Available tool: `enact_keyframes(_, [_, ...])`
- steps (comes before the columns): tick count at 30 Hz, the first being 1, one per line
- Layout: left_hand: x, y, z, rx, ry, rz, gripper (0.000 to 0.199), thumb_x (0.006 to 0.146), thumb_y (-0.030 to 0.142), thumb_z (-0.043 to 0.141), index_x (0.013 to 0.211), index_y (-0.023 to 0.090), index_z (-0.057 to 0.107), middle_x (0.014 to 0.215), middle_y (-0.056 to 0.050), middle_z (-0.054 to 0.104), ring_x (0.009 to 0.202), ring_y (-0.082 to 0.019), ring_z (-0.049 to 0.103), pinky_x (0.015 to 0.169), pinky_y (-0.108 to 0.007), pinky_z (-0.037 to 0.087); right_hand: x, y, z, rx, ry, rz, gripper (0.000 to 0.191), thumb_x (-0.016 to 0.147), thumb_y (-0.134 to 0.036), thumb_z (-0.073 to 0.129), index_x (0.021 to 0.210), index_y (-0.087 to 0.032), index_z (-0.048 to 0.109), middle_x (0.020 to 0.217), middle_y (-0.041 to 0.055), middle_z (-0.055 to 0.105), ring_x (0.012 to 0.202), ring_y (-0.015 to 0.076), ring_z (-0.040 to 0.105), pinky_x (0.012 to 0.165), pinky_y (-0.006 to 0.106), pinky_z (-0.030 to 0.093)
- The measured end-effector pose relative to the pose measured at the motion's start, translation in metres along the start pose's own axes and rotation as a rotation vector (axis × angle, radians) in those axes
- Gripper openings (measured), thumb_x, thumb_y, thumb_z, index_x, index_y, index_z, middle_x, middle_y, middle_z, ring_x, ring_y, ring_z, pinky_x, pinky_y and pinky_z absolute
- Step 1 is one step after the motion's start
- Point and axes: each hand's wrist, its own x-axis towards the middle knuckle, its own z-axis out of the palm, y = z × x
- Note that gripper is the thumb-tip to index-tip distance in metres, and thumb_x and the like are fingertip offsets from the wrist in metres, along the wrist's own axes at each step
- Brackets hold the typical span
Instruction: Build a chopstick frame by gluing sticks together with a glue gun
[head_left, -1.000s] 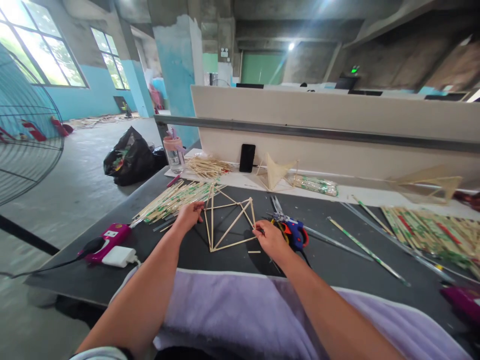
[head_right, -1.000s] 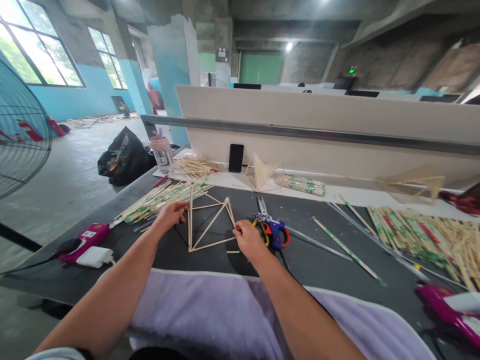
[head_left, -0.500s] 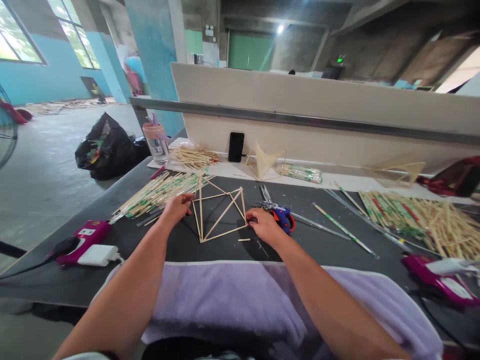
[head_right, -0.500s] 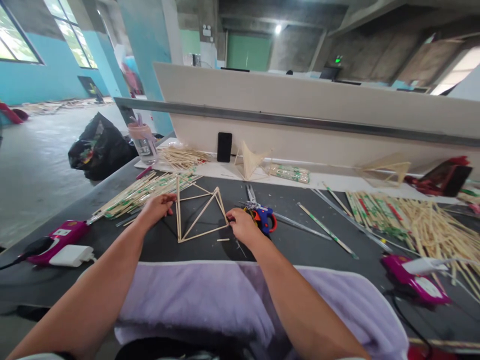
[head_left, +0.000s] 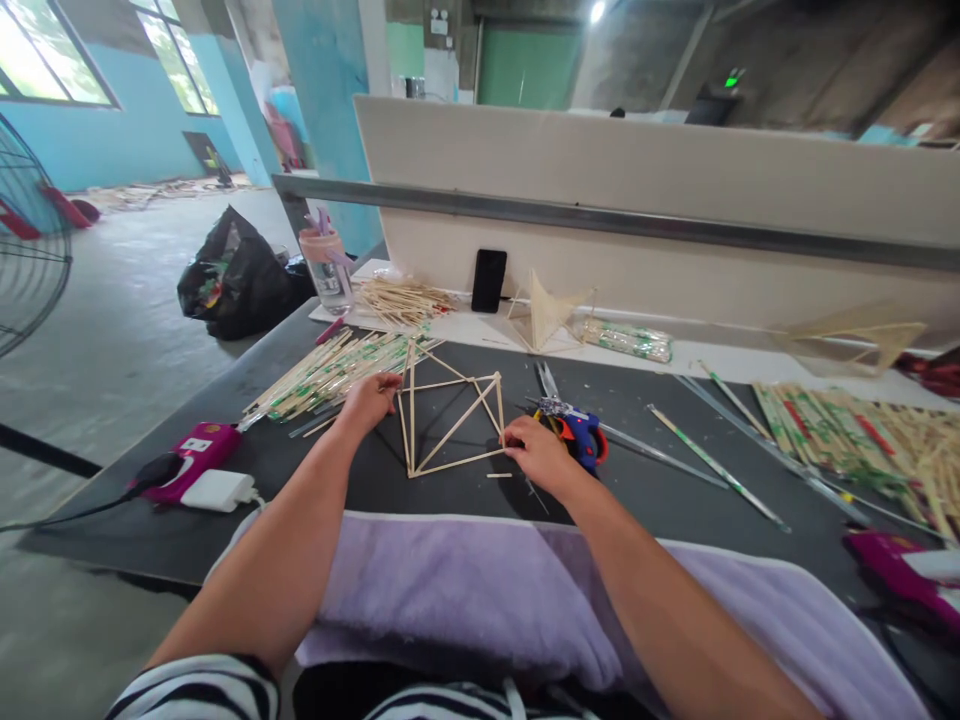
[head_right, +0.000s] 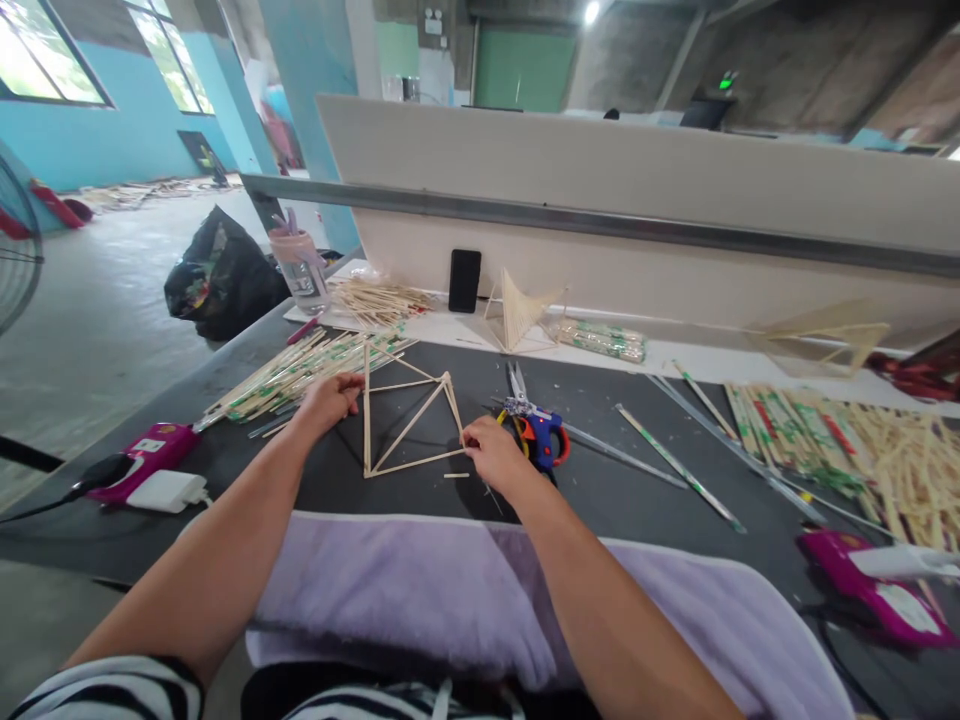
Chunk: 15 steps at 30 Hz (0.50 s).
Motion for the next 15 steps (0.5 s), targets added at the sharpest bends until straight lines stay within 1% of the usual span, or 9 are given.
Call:
enact_keyframes(3, [-0.0027, 0.0064, -0.0013, 0.018, 0.001, 0.009, 0.037, 0.074, 0.020, 0.051, 0.105, 0.011, 0.067, 0.043, 0.005, 0.052, 0.040, -0.011, 0.048, 0.050, -0.021, 0.041, -0.0012, 0.0017, 0.0014, 0.009, 0.010, -0.001, 0.015, 0.070, -0.003, 0.063, 0.067, -0.018, 0.062, 0.079, 0.0020, 0.058, 0.076, 0.0147, 0.056, 0.073, 0.028, 0.044])
enact_keyframes(6, [-0.0058, 0.0100, -0.0028, 0.034, 0.010, 0.035, 0.035, 0.073, 0.022, 0.052, 0.102, 0.011, 0.068, 0.043, 0.004, 0.053, 0.042, -0.012, 0.050, 0.052, -0.023, 0.042, -0.0022, 0.0025, 0.0027, 0.031, 0.031, -0.023, 0.016, 0.070, -0.003, 0.063, 0.066, -0.018, 0.060, 0.080, 0.0026, 0.059, 0.079, 0.0159, 0.056, 0.076, 0.030, 0.045])
enact_keyframes(11, [-0.0037, 0.0080, -0.0011, 0.076, 0.032, 0.063, 0.038, 0.075, 0.026, 0.050, 0.104, 0.009, 0.068, 0.042, 0.003, 0.052, 0.043, -0.015, 0.051, 0.051, -0.025, 0.041, -0.0023, 0.0033, 0.0053, 0.034, 0.045, -0.068, 0.018, 0.072, -0.002, 0.060, 0.066, -0.019, 0.058, 0.080, 0.0030, 0.059, 0.082, 0.0171, 0.056, 0.078, 0.031, 0.046])
enact_keyframes(15, [0.0004, 0.0054, -0.0003, 0.123, 0.033, 0.080, 0.038, 0.076, 0.027, 0.049, 0.104, 0.011, 0.069, 0.043, 0.002, 0.053, 0.046, -0.016, 0.053, 0.052, -0.025, 0.041, -0.0024, 0.0054, 0.0089, 0.029, 0.051, -0.089, 0.017, 0.072, -0.003, 0.060, 0.066, -0.019, 0.056, 0.083, 0.0047, 0.060, 0.086, 0.0184, 0.057, 0.080, 0.033, 0.046])
